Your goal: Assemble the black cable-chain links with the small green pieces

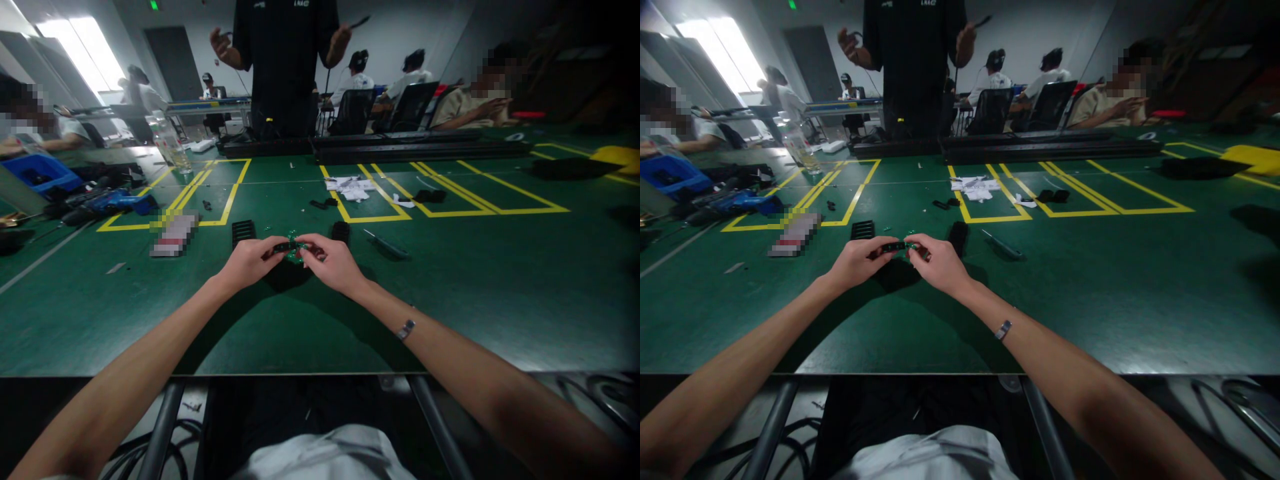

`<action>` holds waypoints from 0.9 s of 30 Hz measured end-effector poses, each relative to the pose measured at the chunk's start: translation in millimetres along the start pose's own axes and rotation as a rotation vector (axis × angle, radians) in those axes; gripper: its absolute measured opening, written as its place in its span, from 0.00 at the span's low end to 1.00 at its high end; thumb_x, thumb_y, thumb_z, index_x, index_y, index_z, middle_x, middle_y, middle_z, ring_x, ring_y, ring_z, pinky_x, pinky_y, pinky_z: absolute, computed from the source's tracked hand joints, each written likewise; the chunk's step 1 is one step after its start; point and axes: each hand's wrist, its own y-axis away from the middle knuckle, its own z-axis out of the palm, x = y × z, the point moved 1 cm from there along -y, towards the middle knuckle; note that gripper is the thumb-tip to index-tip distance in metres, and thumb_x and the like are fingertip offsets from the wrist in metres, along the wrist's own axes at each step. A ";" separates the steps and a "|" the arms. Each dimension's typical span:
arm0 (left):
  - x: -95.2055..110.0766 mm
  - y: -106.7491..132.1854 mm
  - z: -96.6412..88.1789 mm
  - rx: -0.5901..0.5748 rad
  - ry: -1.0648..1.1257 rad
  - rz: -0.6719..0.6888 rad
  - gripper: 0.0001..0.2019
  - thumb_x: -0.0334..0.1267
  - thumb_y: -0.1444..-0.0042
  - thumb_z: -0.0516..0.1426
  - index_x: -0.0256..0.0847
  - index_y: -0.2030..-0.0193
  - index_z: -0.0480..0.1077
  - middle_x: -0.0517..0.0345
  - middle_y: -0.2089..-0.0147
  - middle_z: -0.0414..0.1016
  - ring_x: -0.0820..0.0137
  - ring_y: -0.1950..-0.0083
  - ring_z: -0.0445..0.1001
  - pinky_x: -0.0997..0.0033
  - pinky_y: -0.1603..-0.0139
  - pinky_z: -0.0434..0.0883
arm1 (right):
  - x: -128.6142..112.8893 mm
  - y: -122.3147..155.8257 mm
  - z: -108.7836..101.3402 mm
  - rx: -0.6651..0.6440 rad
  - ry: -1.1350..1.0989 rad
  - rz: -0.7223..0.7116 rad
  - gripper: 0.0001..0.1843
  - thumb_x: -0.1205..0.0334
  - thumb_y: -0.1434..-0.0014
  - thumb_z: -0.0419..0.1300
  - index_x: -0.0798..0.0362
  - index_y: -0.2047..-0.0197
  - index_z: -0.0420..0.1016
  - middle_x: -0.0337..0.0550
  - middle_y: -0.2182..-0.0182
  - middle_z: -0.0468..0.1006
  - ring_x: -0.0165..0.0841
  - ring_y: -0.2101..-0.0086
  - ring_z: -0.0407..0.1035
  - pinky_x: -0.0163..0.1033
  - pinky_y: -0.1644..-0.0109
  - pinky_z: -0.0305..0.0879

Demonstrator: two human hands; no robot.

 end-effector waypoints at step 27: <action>0.4 -0.7 -0.7 0.004 -0.018 -0.006 0.14 0.40 0.36 0.58 0.39 0.46 0.73 0.62 0.74 0.71 0.77 0.74 0.67 0.78 0.72 0.61 | 0.8 -0.1 -0.1 -0.010 -0.098 0.012 0.13 0.65 0.35 0.57 0.52 0.47 0.73 0.43 0.63 0.79 0.32 0.70 0.76 0.39 0.63 0.75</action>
